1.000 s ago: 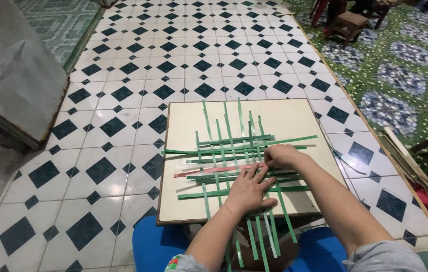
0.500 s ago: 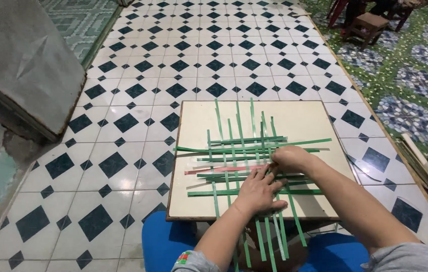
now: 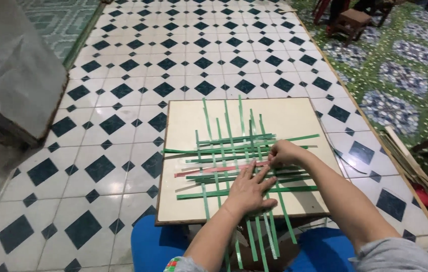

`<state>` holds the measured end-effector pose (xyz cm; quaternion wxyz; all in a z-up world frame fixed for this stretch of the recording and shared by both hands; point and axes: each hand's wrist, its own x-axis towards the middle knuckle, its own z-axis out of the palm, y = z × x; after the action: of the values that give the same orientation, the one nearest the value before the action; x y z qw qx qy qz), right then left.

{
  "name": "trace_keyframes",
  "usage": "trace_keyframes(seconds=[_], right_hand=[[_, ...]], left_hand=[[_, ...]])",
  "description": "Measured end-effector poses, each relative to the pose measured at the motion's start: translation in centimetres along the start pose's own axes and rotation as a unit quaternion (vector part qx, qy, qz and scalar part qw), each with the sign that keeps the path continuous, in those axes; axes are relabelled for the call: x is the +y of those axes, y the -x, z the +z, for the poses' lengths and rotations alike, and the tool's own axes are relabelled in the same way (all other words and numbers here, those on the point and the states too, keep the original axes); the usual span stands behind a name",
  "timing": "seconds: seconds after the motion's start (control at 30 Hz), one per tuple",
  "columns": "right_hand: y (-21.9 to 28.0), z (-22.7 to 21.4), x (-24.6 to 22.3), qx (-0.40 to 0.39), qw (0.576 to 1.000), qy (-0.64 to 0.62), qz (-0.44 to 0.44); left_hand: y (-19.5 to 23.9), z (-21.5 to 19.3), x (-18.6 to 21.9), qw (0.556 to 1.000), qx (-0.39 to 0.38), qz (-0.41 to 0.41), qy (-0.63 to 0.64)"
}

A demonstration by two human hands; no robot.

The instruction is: The person weaves green and pink strips on a square board, interlacing them by hand to form a grid pattern. The hands repeatedly lift and place strips to create an over-under weave across the board.

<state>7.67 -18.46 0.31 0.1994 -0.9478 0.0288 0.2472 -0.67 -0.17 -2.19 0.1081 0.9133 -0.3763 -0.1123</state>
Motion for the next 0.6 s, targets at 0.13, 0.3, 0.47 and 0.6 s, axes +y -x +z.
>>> trace_keyframes(seconds=[0.13,0.3,0.47,0.6], right_hand=[[-0.5,-0.1,2.2,0.009,0.999,-0.025,0.022],[-1.1,0.1,3.1,0.006,1.0,0.001,0.001],[-0.6,0.0,2.8,0.019,0.999,-0.037,0.011],[0.2,-0.2,2.4,0.032,0.999,-0.017,0.001]], left_hand=[[0.0,-0.5,0.2,1.0,-0.01,0.001,-0.006],[-0.3,-0.2,0.2,1.0,-0.003,0.0,-0.015],[-0.8,0.8,-0.3,1.0,0.004,0.006,-0.014],[-0.9,1.0,-0.3,1.0,0.004,0.005,-0.011]])
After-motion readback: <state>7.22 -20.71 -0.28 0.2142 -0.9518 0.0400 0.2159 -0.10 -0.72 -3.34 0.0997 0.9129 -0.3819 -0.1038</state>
